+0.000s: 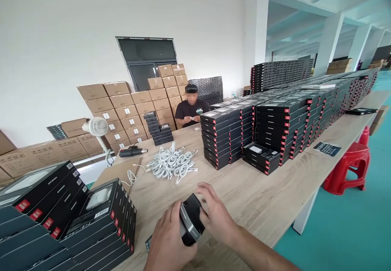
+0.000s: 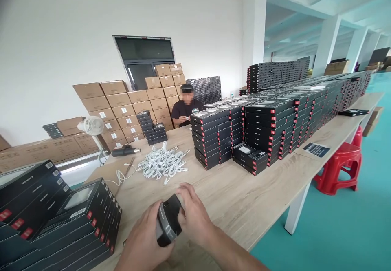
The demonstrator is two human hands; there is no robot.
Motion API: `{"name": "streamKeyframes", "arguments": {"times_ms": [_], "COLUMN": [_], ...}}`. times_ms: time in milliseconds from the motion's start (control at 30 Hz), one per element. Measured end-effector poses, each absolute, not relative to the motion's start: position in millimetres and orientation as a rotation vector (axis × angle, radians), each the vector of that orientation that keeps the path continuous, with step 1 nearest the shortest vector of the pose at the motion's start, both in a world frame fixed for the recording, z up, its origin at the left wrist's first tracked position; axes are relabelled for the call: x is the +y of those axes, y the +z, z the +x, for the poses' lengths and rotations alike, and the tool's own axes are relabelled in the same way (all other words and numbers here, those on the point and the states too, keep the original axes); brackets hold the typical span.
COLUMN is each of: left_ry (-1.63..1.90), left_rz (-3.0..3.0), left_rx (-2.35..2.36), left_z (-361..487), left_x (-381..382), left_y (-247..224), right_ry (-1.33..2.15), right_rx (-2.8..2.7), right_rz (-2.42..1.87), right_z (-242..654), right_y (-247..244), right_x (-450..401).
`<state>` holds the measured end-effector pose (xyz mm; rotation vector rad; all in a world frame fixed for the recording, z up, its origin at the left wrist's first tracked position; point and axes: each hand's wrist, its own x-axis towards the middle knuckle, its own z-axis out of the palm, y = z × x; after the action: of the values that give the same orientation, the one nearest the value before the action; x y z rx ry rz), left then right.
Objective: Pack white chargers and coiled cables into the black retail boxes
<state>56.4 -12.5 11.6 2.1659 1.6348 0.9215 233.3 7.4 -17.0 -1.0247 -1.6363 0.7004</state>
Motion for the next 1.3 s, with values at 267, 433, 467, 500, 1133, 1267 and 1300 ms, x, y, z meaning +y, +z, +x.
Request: {"name": "streamKeyframes", "arguments": {"times_ms": [267,433,467,500,1133,1267,1300], "left_ry": [0.816,0.546,0.445,0.339,0.79,0.948,1.009], "left_rz": [2.678,2.456,2.391,2.317,2.004,1.864,1.806], "left_rx": [1.988,2.139,2.157,2.176,1.377,1.497,1.481], "left_z": [66.8,60.3,56.7,52.3,65.9,61.9,59.8], "left_x": [-6.7,-2.8,-0.2,3.4,42.4,46.0,47.1], "left_y": [-14.6,-6.3,-3.5,-0.9,-62.1,-75.3,-76.6], "right_ry": [0.99,1.342,1.376,1.395,0.536,0.43,0.429], "right_rx": [-1.693,-1.105,-1.004,-0.952,-2.013,-2.122,-2.124], "right_rz": [-1.13,-0.926,-0.911,-0.909,-1.418,-1.388,-1.367], "right_z": [225.5,245.3,254.9,265.6,210.3,188.0,185.3], "right_y": [-30.9,-39.8,-39.9,-39.6,-37.9,-38.8,-39.4], "right_x": [23.6,63.7,73.8,83.6,195.9,220.6,221.9]}}
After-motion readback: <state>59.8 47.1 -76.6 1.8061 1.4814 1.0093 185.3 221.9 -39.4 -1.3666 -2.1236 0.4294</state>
